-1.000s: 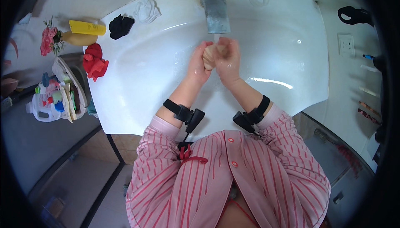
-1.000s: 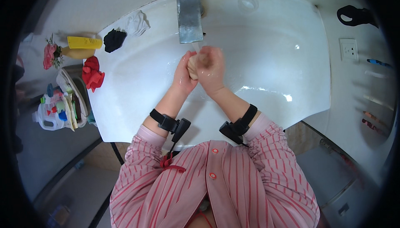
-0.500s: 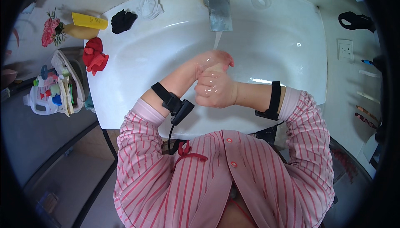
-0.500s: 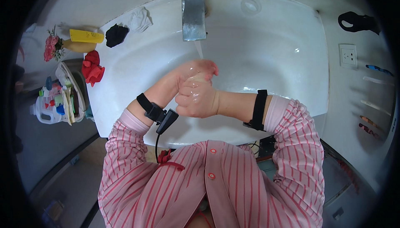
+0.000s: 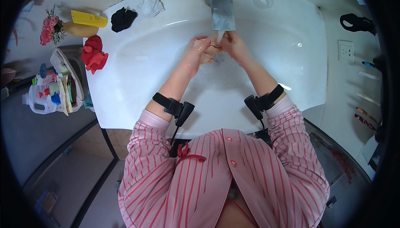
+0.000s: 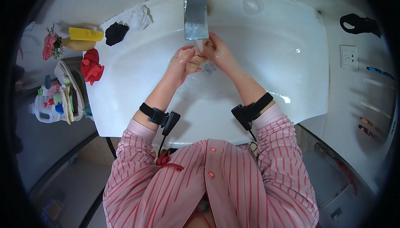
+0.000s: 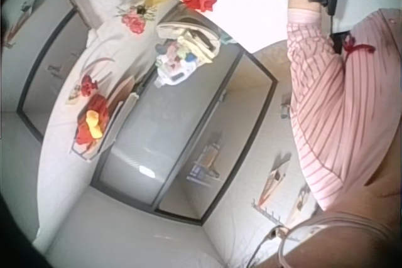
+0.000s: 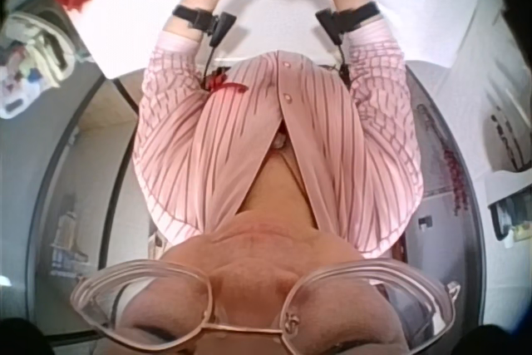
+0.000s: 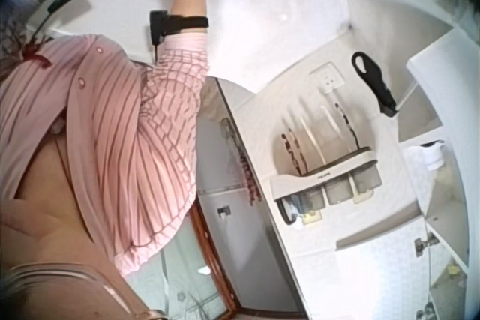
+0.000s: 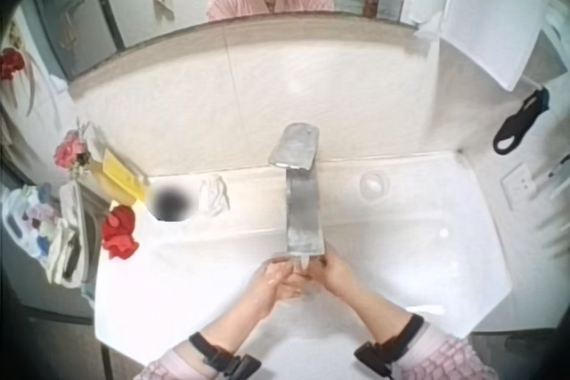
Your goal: The person washes a beige bra by hand in a bathroom sink, scrubbing and rinsing it under running water. They then rinse their hands and place the bra on the sink edge.
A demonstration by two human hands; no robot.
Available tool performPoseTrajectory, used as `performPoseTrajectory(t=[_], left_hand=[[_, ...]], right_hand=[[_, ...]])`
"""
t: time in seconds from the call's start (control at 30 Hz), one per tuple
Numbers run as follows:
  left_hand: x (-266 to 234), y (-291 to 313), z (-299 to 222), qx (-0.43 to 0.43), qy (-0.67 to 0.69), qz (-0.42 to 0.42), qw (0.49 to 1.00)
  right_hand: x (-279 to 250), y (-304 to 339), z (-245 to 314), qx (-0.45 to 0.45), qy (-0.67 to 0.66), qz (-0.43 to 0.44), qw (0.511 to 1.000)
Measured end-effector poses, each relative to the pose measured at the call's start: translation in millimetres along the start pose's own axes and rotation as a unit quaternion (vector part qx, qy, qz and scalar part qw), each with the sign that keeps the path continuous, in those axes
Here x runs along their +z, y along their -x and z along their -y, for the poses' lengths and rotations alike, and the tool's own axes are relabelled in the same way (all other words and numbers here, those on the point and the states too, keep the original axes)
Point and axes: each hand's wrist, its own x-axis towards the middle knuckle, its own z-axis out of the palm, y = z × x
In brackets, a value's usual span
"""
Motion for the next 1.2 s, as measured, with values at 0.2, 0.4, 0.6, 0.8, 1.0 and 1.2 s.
performPoseTrajectory(t=[0.2, 0.4, 0.6, 0.8, 1.0, 1.2], left_hand=[[-2, 0, 1, 0.411, -0.584, -0.095, 0.693], [11, 8, 0, 0.569, -0.613, 0.018, 0.548], [12, 14, 6, 0.528, -0.518, -0.020, 0.673], [22, 3, 25, 0.115, 0.112, -0.084, 0.983], [28, 6, 5, -0.128, 0.247, 0.111, 0.954], [41, 13, -22, -0.237, 0.107, 0.215, 0.941]], right_hand=[[-16, -4, -5, 0.198, -0.181, 0.092, 0.959], [-7, -6, -15, 0.273, -0.391, 0.168, 0.863], [16, -2, -32, 0.247, -0.562, 0.068, 0.786], [51, 26, -20, -0.016, -0.287, -0.262, 0.921], [38, 56, 12, -0.409, 0.146, -0.207, 0.877], [28, 70, 37, -0.613, 0.289, -0.031, 0.735]])
